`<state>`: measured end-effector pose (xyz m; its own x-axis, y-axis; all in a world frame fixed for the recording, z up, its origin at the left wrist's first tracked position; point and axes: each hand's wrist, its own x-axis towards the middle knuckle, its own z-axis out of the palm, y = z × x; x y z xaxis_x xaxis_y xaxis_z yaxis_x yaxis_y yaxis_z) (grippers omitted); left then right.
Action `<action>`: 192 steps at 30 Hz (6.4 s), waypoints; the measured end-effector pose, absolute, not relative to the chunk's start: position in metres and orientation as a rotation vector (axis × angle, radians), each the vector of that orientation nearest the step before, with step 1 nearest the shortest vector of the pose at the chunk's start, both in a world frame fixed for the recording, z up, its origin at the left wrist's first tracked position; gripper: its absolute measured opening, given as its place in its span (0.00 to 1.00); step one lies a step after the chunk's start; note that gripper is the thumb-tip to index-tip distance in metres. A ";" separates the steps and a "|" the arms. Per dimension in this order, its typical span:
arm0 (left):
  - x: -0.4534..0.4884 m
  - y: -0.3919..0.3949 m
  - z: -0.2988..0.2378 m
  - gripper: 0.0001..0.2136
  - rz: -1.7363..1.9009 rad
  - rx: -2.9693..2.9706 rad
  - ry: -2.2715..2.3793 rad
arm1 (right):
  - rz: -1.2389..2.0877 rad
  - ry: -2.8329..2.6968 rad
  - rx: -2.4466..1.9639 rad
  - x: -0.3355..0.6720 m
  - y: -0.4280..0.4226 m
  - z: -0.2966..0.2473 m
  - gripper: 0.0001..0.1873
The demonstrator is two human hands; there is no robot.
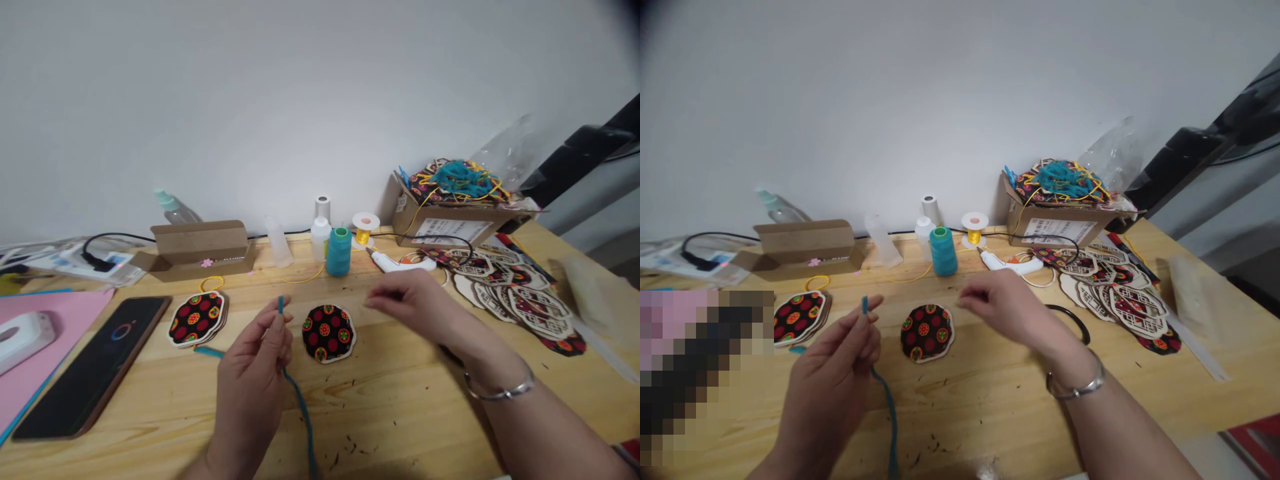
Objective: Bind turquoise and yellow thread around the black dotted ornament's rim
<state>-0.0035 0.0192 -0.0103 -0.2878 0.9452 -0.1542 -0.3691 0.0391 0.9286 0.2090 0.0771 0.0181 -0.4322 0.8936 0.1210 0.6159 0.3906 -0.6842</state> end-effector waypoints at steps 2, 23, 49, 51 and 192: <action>-0.002 0.017 -0.010 0.07 1.391 0.745 1.167 | 0.674 -2.342 -1.057 0.192 0.065 0.013 0.08; 0.002 0.011 -0.023 0.05 1.051 0.760 1.194 | 0.747 -2.228 -1.053 0.176 0.059 0.003 0.06; 0.003 0.015 -0.008 0.09 1.094 0.783 1.236 | 0.995 -2.522 -0.584 0.175 0.047 0.020 0.04; 0.004 0.013 -0.010 0.08 1.043 0.779 1.182 | 0.908 -2.434 -0.709 0.173 0.049 0.018 0.04; 0.001 0.017 -0.010 0.07 0.911 0.377 0.871 | 1.254 -2.716 -0.716 0.161 0.031 0.030 0.08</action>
